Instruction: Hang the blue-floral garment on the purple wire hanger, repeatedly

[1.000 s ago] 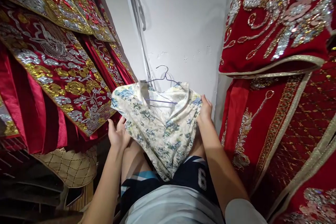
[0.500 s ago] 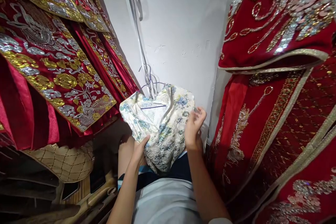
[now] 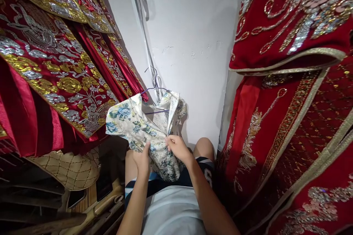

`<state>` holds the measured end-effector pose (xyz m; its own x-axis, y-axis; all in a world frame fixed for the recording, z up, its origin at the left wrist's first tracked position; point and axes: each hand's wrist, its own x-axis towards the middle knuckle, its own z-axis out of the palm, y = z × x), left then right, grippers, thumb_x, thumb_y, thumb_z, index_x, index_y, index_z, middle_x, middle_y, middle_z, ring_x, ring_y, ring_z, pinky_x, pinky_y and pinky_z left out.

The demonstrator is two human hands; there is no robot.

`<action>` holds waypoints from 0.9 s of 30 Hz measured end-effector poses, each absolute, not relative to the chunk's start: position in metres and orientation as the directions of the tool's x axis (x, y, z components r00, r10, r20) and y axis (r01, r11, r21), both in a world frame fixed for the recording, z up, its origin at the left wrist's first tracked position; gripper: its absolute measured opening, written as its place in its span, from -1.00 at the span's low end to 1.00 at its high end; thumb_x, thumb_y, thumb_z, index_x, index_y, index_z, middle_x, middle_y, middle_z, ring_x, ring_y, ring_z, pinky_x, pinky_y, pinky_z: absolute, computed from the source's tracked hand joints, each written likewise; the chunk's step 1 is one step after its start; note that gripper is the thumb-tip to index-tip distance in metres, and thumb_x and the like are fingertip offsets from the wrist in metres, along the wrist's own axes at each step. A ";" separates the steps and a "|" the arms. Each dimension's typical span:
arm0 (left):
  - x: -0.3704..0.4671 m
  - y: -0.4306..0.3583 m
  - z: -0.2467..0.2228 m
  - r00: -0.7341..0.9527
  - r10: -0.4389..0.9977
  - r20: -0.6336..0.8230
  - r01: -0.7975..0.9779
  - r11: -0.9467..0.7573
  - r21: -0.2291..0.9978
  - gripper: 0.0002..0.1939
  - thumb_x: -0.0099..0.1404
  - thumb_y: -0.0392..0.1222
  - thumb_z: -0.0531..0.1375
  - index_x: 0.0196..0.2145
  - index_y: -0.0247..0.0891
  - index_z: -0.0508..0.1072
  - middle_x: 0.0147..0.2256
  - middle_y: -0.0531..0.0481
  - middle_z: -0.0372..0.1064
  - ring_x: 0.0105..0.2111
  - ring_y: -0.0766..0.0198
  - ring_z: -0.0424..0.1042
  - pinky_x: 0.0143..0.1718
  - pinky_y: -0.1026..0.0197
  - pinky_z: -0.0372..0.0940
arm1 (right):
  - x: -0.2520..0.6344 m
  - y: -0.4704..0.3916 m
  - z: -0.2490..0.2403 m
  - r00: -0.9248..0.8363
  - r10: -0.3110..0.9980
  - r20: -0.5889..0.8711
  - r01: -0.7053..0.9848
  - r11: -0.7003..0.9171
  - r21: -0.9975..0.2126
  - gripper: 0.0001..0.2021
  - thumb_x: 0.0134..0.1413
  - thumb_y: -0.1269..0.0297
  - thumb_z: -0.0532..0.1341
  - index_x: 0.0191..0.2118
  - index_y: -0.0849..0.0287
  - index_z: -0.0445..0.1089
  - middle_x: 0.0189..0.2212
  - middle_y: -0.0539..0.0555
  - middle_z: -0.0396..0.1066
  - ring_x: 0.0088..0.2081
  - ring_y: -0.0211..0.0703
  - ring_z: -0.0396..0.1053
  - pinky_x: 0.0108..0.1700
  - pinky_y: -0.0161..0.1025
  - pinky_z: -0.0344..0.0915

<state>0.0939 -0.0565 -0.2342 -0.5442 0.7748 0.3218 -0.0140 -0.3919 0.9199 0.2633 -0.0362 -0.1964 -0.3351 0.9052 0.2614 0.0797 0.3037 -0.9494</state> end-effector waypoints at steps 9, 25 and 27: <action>0.129 -0.069 -0.234 -0.248 0.642 0.726 0.588 -0.495 0.639 -0.73 0.23 -0.23 0.19 -0.09 -0.12 0.39 -0.12 -0.16 0.40 -0.01 -0.02 0.36 0.11 -0.07 0.16 | 0.250 -0.046 -0.186 -0.408 0.901 0.150 -0.054 0.140 -0.989 -0.80 0.03 0.33 0.11 -0.55 0.18 0.37 -0.72 -0.04 0.30 -0.66 -0.31 0.14 -0.55 -0.33 0.03; 0.108 -0.052 -0.248 0.027 0.768 0.639 0.666 -0.491 0.562 -0.88 0.28 -0.27 0.09 -0.41 -0.16 0.38 -0.38 -0.05 0.44 -0.30 0.09 0.40 -0.20 0.08 0.21 | 0.246 0.035 -0.032 -0.131 0.964 0.231 -0.339 0.175 -0.924 -0.79 0.02 0.40 0.21 -0.59 0.28 0.41 -0.78 -0.04 0.26 -0.75 -0.44 0.04 -0.72 -0.43 -0.10; 0.102 -0.048 -0.241 0.092 0.785 0.612 0.692 -0.493 0.528 -0.88 0.28 -0.26 0.11 -0.40 -0.18 0.40 -0.38 -0.06 0.46 -0.29 0.08 0.42 -0.17 0.05 0.21 | 0.246 0.032 -0.030 -0.131 0.951 0.279 -0.361 0.216 -0.907 -0.80 0.04 0.37 0.20 -0.55 0.29 0.43 -0.77 -0.05 0.26 -0.75 -0.45 0.05 -0.72 -0.44 -0.11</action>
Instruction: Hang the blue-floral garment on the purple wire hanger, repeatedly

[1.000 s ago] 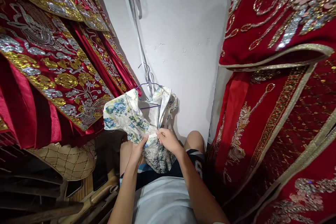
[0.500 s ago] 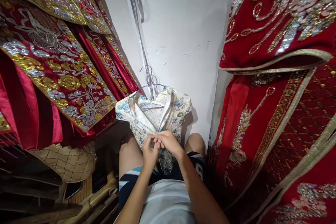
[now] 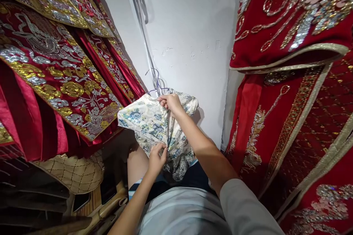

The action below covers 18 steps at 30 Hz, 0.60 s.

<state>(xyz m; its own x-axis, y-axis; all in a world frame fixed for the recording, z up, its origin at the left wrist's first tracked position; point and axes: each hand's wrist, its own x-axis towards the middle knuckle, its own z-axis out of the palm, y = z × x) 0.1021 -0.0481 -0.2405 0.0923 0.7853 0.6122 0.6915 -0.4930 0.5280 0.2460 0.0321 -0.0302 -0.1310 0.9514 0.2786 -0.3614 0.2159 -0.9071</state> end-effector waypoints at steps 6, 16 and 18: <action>0.098 -0.026 -0.139 0.049 0.587 0.808 0.593 -0.668 0.450 -0.68 0.37 -0.17 0.13 0.06 -0.19 0.41 -0.20 -0.12 0.49 -0.18 0.14 0.45 -0.07 0.07 0.29 | 0.247 0.019 -0.044 -0.188 0.902 0.388 -0.330 0.314 -0.890 -0.80 0.03 0.27 0.21 -0.55 0.22 0.37 -0.78 -0.06 0.26 -0.74 -0.40 0.08 -0.68 -0.42 -0.06; 0.102 0.005 -0.029 0.029 0.406 0.913 0.649 -0.703 0.292 -0.85 0.37 -0.17 0.14 -0.30 -0.27 0.47 -0.30 -0.04 0.41 -0.26 0.26 0.38 -0.16 0.22 0.25 | 0.236 0.045 -0.079 -0.073 0.904 0.422 -0.168 0.406 -0.898 -0.76 -0.06 0.25 0.23 -0.66 0.16 0.30 -0.77 -0.12 0.10 -0.66 -0.34 -0.02 -0.57 -0.32 -0.14; 0.088 0.006 -0.026 -0.220 0.429 0.876 0.570 -0.672 0.472 -0.85 0.36 -0.15 0.15 -0.28 -0.27 0.45 -0.26 -0.04 0.40 -0.21 0.25 0.36 -0.09 0.20 0.24 | 0.236 0.046 -0.104 -0.085 0.940 0.330 -0.176 0.312 -0.934 -0.74 -0.12 0.26 0.23 -0.70 0.15 0.26 -0.79 -0.12 0.07 -0.66 -0.34 -0.05 -0.57 -0.32 -0.16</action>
